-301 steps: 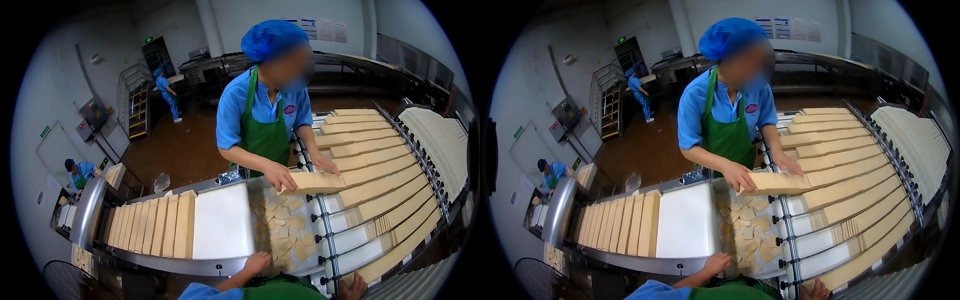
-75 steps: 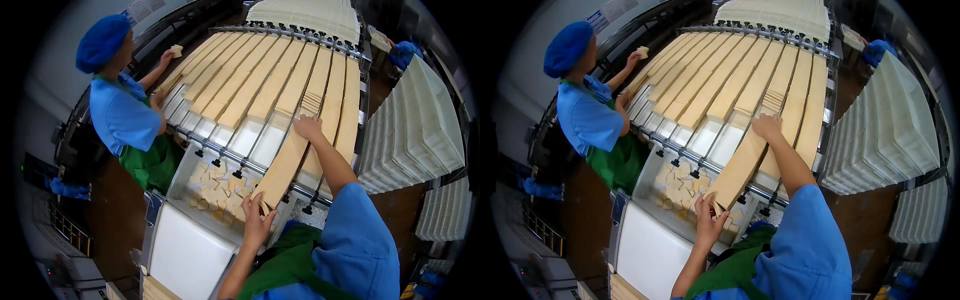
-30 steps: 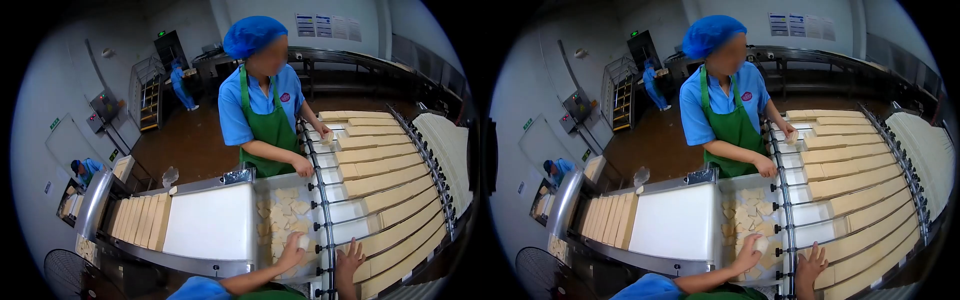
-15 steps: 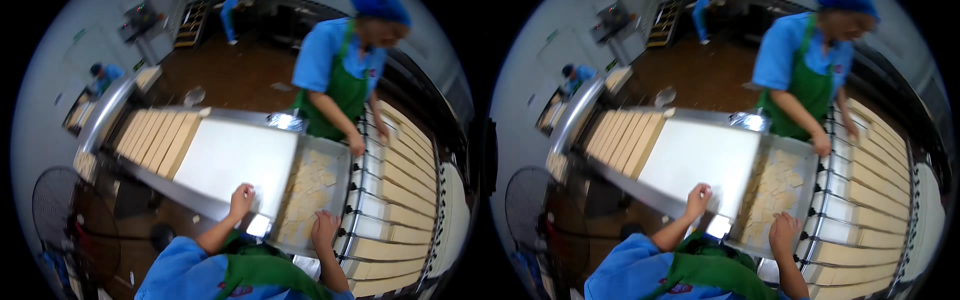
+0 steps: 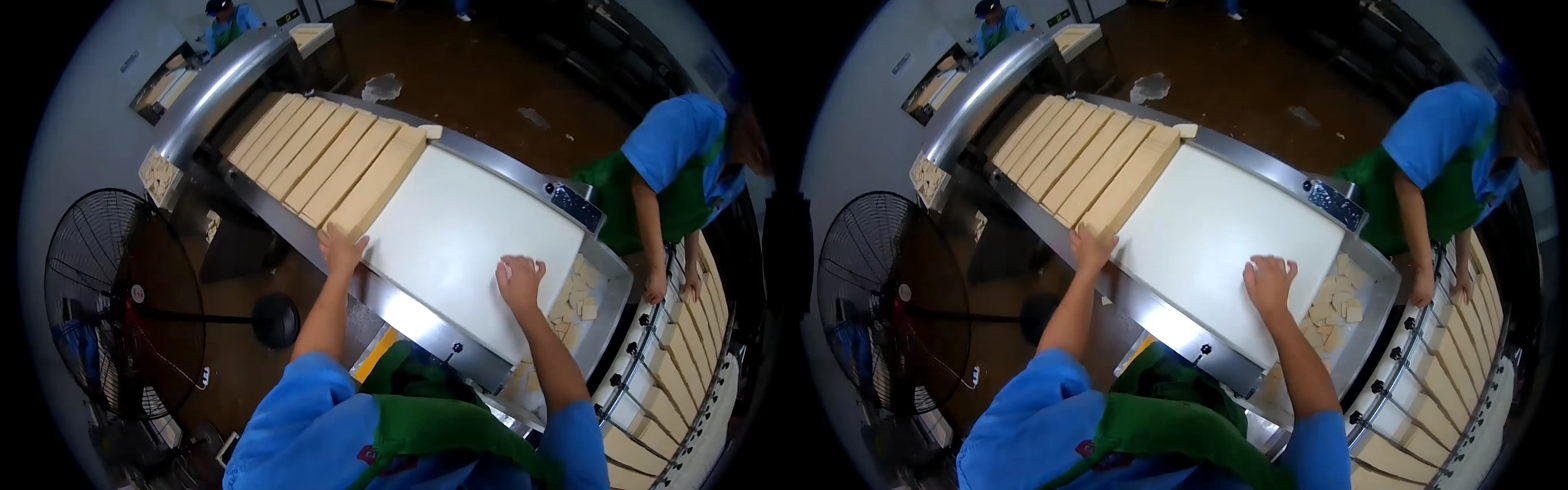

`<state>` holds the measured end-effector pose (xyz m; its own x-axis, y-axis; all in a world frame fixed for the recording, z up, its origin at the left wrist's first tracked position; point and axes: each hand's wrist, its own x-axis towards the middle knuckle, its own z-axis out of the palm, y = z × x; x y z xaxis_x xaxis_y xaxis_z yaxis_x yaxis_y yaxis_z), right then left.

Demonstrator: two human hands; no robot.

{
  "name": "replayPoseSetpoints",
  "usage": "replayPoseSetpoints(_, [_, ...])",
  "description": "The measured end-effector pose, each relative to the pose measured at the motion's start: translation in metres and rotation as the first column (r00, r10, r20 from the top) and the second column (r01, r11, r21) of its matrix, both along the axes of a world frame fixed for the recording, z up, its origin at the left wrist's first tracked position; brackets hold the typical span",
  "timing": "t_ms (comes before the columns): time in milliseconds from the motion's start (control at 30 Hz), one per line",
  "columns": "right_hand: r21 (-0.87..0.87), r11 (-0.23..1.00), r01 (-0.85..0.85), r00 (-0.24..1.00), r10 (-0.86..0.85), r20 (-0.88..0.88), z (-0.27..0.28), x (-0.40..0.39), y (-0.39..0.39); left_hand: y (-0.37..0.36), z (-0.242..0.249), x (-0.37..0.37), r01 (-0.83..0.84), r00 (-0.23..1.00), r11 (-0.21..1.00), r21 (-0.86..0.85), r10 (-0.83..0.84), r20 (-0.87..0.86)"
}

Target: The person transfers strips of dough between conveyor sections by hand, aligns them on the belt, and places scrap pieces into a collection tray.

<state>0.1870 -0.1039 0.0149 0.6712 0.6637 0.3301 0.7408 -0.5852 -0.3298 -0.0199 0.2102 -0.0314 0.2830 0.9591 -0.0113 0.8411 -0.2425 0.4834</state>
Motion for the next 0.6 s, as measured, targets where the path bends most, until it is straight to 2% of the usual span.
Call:
replayPoseSetpoints(167, [-0.126,0.991,-0.041,0.994,0.027,-0.109,0.003,0.022,0.108,0.022,0.019,0.01,0.013,1.0,0.988,-0.156,-0.015,-0.011])
replayPoseSetpoints(233, [-0.16,0.986,-0.039,0.992,0.019,-0.125,0.001,0.025,0.149,0.022,0.018,0.009,0.032,0.999,0.993,-0.112,-0.028,0.044])
replayPoseSetpoints(400, [-0.249,0.968,-0.022,0.992,-0.011,-0.128,-0.02,0.044,0.244,0.022,0.014,0.01,0.063,0.997,0.998,-0.032,-0.061,0.054])
replayPoseSetpoints(467, [-0.266,0.963,0.052,0.988,-0.088,-0.125,-0.03,0.053,0.284,0.023,0.011,0.01,0.095,0.994,0.995,0.006,-0.096,0.046])
replayPoseSetpoints(600, [-0.278,0.948,0.155,0.96,-0.211,-0.184,-0.029,0.068,0.354,0.023,0.007,0.013,0.18,0.981,0.98,0.091,-0.171,-0.096])
